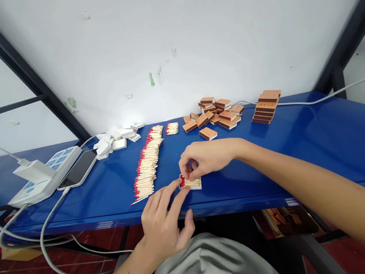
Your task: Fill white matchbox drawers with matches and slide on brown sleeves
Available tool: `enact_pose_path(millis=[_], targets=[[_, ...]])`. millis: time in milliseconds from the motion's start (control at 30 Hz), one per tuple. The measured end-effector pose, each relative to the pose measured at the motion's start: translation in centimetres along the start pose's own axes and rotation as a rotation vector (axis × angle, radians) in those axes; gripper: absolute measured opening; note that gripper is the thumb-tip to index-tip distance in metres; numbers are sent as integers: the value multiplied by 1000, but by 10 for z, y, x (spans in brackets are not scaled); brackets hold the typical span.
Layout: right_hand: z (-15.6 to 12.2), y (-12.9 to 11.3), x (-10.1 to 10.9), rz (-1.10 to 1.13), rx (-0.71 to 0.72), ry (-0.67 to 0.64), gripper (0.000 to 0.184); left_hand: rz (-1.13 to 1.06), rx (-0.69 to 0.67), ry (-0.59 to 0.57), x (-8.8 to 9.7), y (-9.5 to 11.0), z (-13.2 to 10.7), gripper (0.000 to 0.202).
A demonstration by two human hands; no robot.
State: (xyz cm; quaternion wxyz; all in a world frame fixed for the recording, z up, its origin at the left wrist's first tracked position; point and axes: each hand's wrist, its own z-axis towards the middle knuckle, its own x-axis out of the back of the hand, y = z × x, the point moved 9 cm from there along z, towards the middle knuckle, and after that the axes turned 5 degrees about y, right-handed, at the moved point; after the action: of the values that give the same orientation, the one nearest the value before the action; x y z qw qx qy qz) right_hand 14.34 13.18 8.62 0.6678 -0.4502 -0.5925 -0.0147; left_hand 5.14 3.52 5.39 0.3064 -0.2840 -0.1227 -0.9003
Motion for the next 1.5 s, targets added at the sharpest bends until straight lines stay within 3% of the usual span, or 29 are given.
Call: enact_pose_path(millis=[367,500,600,700,867,1000,1100,1200,1367,1500], targets=[[1,4,-1,22,-50,-11,26,-16,-3,11,3,0,2,45],[-2,10,14,-30,-56,58,25,-22,5,-9,1,0,2,45],[-8,27,43,-261,-116,256,22,-23,9,-5,2,0,2,45],[-18,54,69,-575,-285,414,20,-22,10,-9,2,0,2,47],[-27,95,79,-693,-438,388,23,1,12,-21,1,-1,1,51],[-32,112,81,-706,-505,352,29,45,14,-70,-2,-1,2,57],[-29,112,76,-647,-474,316,40,101,24,-145,-5,-1,3,63],[-23,105,67,-574,-447,288,31,131,27,-190,-7,-1,3,65],[-9,73,52,-481,-275,274,13,126,28,-208,-8,-1,3,66],[-10,49,42,-381,-223,201,20,125,34,-213,-8,-1,4,66]])
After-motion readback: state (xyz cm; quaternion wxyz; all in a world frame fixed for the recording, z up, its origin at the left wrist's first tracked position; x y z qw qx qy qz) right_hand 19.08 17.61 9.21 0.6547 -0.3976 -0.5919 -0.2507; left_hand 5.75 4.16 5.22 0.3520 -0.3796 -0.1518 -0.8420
